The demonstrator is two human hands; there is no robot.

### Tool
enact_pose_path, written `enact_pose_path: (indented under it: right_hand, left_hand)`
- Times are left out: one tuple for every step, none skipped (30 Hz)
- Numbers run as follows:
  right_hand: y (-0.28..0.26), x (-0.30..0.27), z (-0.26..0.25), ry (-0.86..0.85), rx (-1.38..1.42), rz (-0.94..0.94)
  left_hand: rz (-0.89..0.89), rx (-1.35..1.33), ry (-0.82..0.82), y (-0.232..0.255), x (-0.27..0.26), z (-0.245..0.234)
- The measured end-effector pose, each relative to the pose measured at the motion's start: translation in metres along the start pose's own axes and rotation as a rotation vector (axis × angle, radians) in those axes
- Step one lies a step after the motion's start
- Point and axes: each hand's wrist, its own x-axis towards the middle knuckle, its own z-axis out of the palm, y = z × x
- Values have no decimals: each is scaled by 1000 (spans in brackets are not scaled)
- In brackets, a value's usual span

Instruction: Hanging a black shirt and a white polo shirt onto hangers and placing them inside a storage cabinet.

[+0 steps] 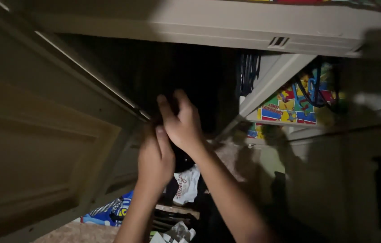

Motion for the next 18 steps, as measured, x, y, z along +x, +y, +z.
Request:
enact_pose_path:
  right_hand:
    - [5,3,3,24,40,-35]
    - [9,8,4,52,72,-78]
    - [12,15,3,54,65,-79]
    - [16,18,2,24,55,-13]
    - [21,22,0,-6,46,54]
    - [25,32,5,-2,33,69]
    - [30,41,9,-22,-33,-68]
    - [36,50,14,-49,-98,-203]
    - [37,56,14,-50,-109,-186]
    - [38,65,16,-140,-42,-178]
    - [39,74,18,-229,25,-170]
    - [39,70,10,-224,32,-164]
    - [39,65,2,-241,88,-219]
    - [37,60,-4,-263,143,-277]
    - [38,41,-21,-264,148,-274]
    - [37,25,-37,-296,125,-105]
    - [35,8,-53,-329,101,64]
    - [62,-12,-60,-334,103,57]
  left_hand:
    - [-244,183,11,2,5,3]
    - [-478,357,20,5,13,8]
    - [-477,350,17,-4,19,8]
    - [-177,497,105,-12,22,8]
    - [130,633,191,-22,25,9]
    - [121,623,175,-24,34,7]
    - [141,653,170,-28,43,5]
    - [158,684,165,-32,51,2]
    - [148,676,150,-44,61,-4]
    - [256,566,201,-56,72,-11]
    - [362,452,252,-68,83,-19]
    - [363,458,244,-61,93,-21]
    - [334,407,273,-54,102,-24]
    - [300,355,307,-47,111,-28]
    - [299,361,305,-44,121,-26]
    - [372,360,358,-39,132,-27]
    - [445,359,410,-34,143,-29]
    - [448,363,418,-50,164,-30]
